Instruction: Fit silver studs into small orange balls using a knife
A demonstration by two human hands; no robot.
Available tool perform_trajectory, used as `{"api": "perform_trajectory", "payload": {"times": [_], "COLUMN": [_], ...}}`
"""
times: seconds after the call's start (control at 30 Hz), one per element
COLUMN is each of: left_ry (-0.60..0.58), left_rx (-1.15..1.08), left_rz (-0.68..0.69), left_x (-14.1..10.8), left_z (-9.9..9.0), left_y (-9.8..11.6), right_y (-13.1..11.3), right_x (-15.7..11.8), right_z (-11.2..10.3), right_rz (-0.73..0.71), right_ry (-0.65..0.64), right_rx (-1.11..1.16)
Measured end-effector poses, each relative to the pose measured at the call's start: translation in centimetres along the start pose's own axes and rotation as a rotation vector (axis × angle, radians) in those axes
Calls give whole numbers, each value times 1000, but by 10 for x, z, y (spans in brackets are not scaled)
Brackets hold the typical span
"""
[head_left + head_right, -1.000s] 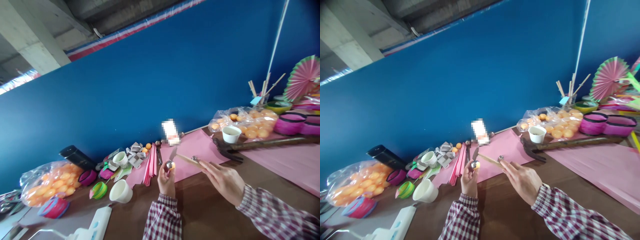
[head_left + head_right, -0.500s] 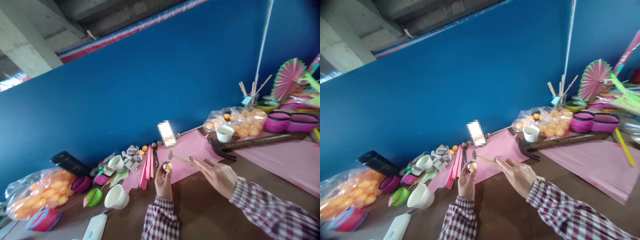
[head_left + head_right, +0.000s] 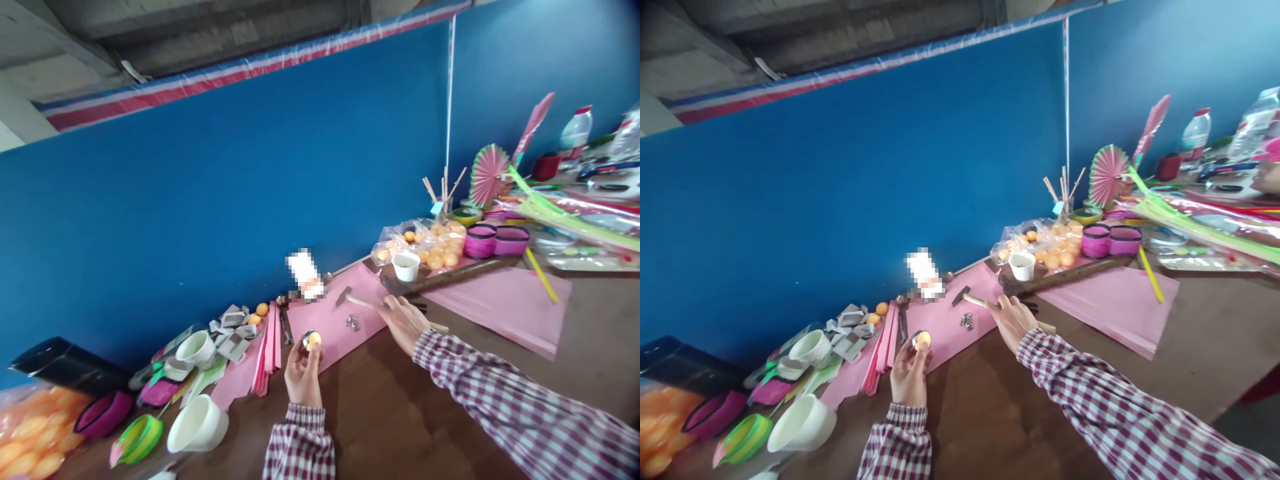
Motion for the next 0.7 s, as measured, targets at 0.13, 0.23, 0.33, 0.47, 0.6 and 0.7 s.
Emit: {"api": "perform_trajectory", "payload": {"times": [0.13,0.23,0.33,0.47,0.6,0.7], "left_ry": [-4,-7,-7,-20,-38,-56], "left_rx": [4,-7,-12,3,24,49], "left_rz": [-8,-4,-4,7,28,29], "left_x": [0,0,-1,-2,-2,-3], "left_z": [1,2,2,3,4,6], "left_y": [0,2,3,4,6,5], "right_y": [0,4,4,0,-13,-31], "right_x": [-1,-3,-4,-7,-11,-13], "right_z": [3,3,0,-8,-28,-34], "right_rz": [57,109,116,95,18,-81], "right_ry": [-15,-7,-1,12,96,100], "right_rx": [-61,-106,-122,-134,-94,50]}}
Point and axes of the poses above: each hand's wrist, its own x-axis towards the middle knuckle, its own z-axis out of the palm, y = z × x, the point moved 10 cm from there along x, towards the middle knuckle, and after that the axes turned 5 degrees about y, right-handed, at the moved point
